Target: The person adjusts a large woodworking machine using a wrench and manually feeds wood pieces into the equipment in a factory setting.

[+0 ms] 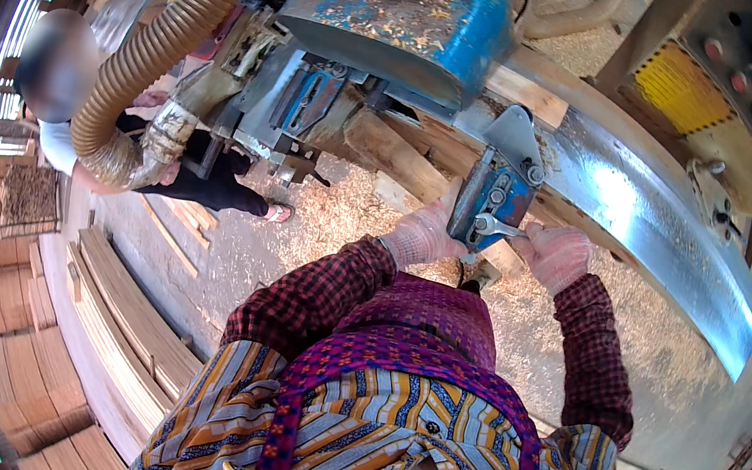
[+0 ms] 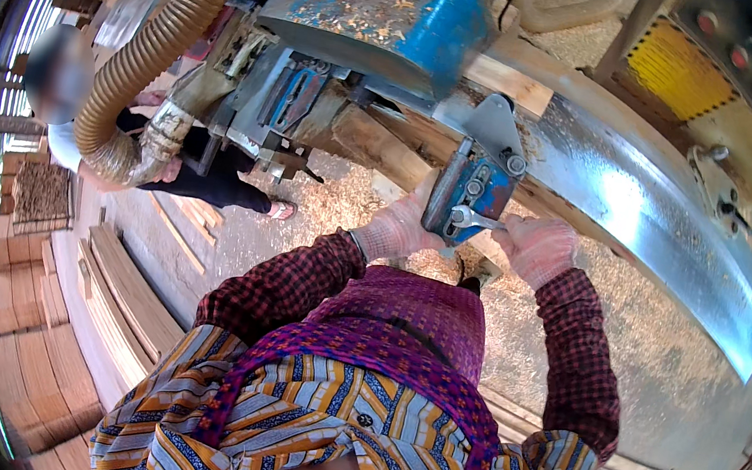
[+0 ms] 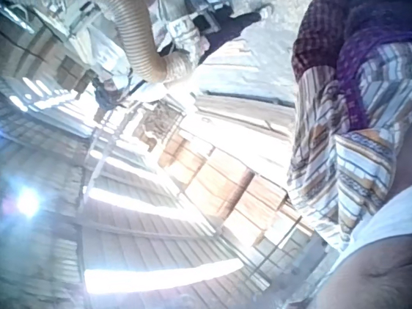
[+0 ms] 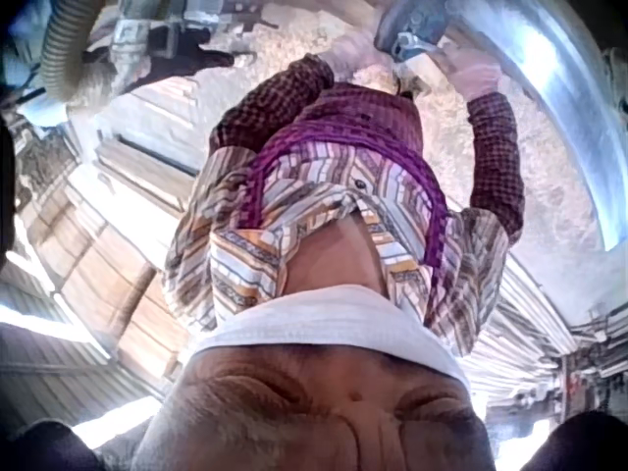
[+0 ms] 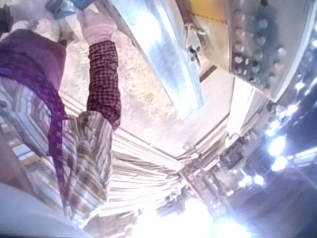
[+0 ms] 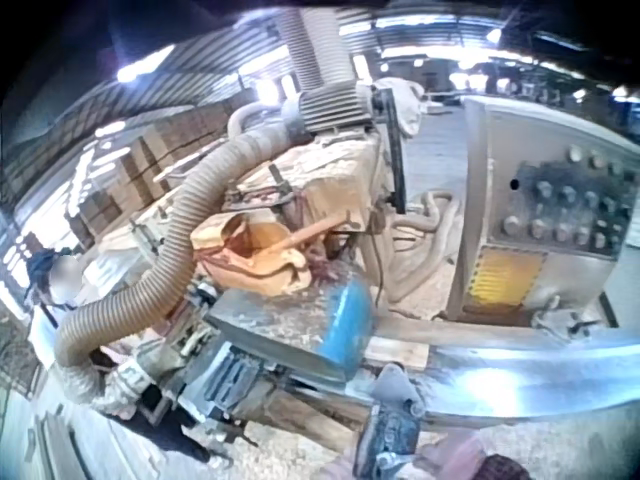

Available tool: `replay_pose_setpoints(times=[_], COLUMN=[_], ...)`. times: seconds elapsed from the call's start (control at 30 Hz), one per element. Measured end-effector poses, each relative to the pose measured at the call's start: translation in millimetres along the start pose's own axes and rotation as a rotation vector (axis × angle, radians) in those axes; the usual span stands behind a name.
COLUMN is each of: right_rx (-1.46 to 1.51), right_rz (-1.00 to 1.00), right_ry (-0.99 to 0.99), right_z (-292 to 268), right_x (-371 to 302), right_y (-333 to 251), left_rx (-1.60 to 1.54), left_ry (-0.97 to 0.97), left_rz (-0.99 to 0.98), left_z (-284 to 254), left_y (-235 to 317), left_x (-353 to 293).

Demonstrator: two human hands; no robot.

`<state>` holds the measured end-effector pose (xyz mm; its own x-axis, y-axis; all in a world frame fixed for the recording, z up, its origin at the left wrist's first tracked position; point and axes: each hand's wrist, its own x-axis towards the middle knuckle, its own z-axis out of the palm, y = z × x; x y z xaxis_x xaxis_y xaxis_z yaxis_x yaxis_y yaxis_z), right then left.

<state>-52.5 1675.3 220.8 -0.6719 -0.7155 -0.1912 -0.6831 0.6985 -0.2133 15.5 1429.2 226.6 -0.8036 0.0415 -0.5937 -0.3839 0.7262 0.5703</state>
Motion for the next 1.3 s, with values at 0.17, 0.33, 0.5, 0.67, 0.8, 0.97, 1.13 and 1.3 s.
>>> replay_pose_setpoints(times=[0.17,0.33,0.5,0.67,0.8,0.97,1.13,1.3], right_rx=[0.129,0.159,0.275,0.308,0.292,0.305,0.284,0.283], right_rz=[0.373,0.464,0.524,0.507,0.533,0.55,0.586,0.63], right_ry=[0.196,-0.011,-0.039,0.039,-0.018,0.007,0.111,0.106], right_z=[34.1,31.4,12.1,9.9,5.8,-0.5,6.2,15.2], right_x=[-31.6,-41.0,-43.2,-48.6,-49.3,-55.4,-54.7,-55.9], right_y=[-54.4,-68.0,-67.6,-73.3,-74.1,-80.7,-84.0,-91.3], left_rx=[0.064,-0.236,-0.486,-0.807,-0.697,-0.764,-0.738,-0.744], left_ry=[0.072,-0.025,0.037,-0.137,-0.074,-0.044,0.047,0.033], left_rz=[0.074,0.34,0.473,0.357,0.22,0.222,0.256,0.184], left_z=[13.4,11.3,15.5,15.6,18.0,23.3,23.5,29.1], left_y=[-14.8,-16.6,-2.0,-17.8,-27.2,-27.9,-20.4,-21.7], left_x=[4.7,-5.8,-12.1,15.2,45.0,47.3,36.6,28.7])
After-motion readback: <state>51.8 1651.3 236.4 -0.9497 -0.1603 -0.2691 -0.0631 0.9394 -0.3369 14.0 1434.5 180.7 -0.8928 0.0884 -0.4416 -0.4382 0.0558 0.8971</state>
